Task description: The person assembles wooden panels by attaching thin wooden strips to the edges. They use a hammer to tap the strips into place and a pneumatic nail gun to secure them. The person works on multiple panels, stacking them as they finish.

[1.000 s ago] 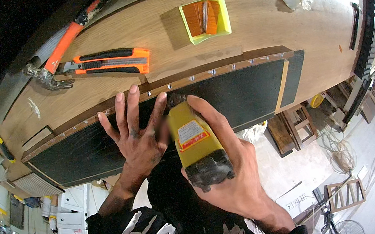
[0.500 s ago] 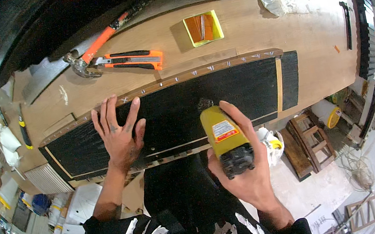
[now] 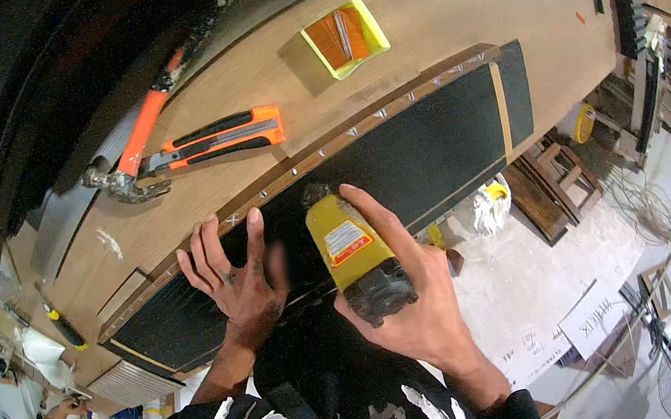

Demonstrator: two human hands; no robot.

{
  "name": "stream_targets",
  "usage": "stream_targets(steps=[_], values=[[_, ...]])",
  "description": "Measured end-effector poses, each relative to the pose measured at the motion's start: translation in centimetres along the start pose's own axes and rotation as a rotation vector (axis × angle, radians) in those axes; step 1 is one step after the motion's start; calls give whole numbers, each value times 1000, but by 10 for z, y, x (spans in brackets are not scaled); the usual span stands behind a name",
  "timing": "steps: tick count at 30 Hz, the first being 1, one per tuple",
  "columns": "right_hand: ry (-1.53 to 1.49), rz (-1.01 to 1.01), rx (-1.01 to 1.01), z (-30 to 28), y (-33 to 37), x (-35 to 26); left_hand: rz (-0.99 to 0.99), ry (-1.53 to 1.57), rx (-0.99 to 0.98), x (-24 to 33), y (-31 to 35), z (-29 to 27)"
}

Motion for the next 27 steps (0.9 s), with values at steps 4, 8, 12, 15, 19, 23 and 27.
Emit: stream_targets(steps=[4,8,12,15,19,23,27], values=[[64,-14,29,6,-3,-7,11,10,-3,-2,-2,-2],[95,-13,27,8,-6,-12,17,14,-15,-4,-1,-1],[101,0,26,8,-5,-11,21,4,-14,-3,-1,-1],[63,18,33,10,-4,-13,18,9,-21,-4,0,-1],[34,51,17,10,-3,-10,17,16,-25,-4,-1,-1],[88,45,32,12,-4,-13,20,7,-11,-3,-1,-2],[105,57,33,13,-5,-17,19,-11,9,-4,0,1]])
Point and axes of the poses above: each hand's wrist, its own y-axis away from the middle knuckle, its own z-axis out of the palm, x = y × z, the point moved 4 cm from there along -y, towards the middle knuckle, and after that the axes turned 10 degrees about y, right-handed, at the moved point
